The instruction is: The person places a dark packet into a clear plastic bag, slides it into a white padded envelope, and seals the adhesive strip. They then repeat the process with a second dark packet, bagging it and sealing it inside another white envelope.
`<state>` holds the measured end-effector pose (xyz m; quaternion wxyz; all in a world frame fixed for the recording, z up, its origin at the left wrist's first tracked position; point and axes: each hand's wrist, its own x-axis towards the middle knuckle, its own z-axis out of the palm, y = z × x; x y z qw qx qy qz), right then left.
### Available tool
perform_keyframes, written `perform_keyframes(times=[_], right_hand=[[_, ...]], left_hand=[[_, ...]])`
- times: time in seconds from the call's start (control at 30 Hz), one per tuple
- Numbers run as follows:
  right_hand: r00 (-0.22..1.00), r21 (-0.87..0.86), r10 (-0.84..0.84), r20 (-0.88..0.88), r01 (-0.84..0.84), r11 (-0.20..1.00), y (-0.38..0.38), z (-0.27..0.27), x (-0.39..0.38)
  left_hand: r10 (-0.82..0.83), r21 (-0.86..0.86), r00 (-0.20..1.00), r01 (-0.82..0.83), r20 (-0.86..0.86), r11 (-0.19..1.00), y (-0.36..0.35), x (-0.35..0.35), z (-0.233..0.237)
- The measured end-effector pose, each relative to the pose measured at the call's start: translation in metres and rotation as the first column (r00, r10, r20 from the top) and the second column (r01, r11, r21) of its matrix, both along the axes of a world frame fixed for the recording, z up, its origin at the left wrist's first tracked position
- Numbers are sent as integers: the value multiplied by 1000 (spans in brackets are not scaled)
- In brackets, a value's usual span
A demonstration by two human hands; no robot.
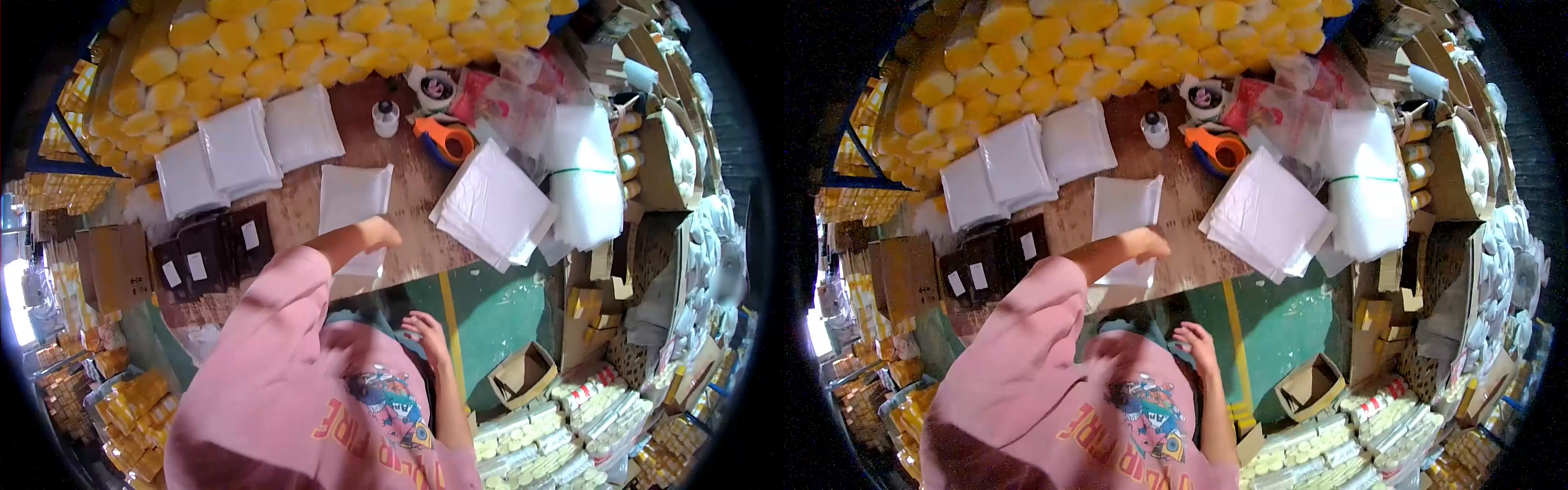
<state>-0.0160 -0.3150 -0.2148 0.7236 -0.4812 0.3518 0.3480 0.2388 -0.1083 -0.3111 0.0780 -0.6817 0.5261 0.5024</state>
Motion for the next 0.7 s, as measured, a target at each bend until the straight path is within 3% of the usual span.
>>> perform_keyframes(times=[0.07,0.1,0.13,0.2,0.27,0.3,0.33,0.4,0.47,0.5,0.57,0.6,0.63,0.7], right_hand=[[1000,-70,0,14,1,998,1,-5,3],[999,-83,1,48,3,997,3,-10,5],[996,-93,3,85,5,996,8,-17,9],[986,-154,37,162,-12,988,22,-25,23],[942,-326,184,279,-88,941,39,-32,44],[869,-525,341,358,-115,843,49,-30,57],[771,-700,502,392,-104,706,59,-24,71],[714,-762,600,361,-145,631,70,-29,94],[643,-764,640,420,-130,632,74,-59,106],[648,-717,647,401,-219,662,75,-61,116],[610,-645,691,387,-357,676,70,-76,128],[728,-480,558,398,-353,803,69,-81,129],[781,-414,515,353,-363,835,67,-85,131],[859,-311,435,269,-350,884,67,-78,131]], left_hand=[[182,-311,982,-156,55,937,7,-15,36],[343,-578,938,-255,46,775,24,-27,59],[490,-790,872,-303,-3,534,41,-38,78],[780,-830,618,-481,-94,282,63,-62,116],[957,-833,263,-551,-122,45,90,-97,115],[994,-829,58,-557,-95,-47,104,-120,101],[993,-751,-37,-651,-113,-110,113,-143,94],[966,-568,-233,-782,-115,-256,123,-182,80],[968,-586,-217,-771,-129,-251,114,-217,55],[969,-594,-210,-765,-132,-248,108,-225,52],[920,-680,-369,-642,-133,-355,97,-233,50],[887,-720,-439,-569,-141,-396,93,-233,50],[843,-694,-525,-562,-121,-450,90,-232,47],[841,-742,-529,-518,-112,-425,91,-229,48]])
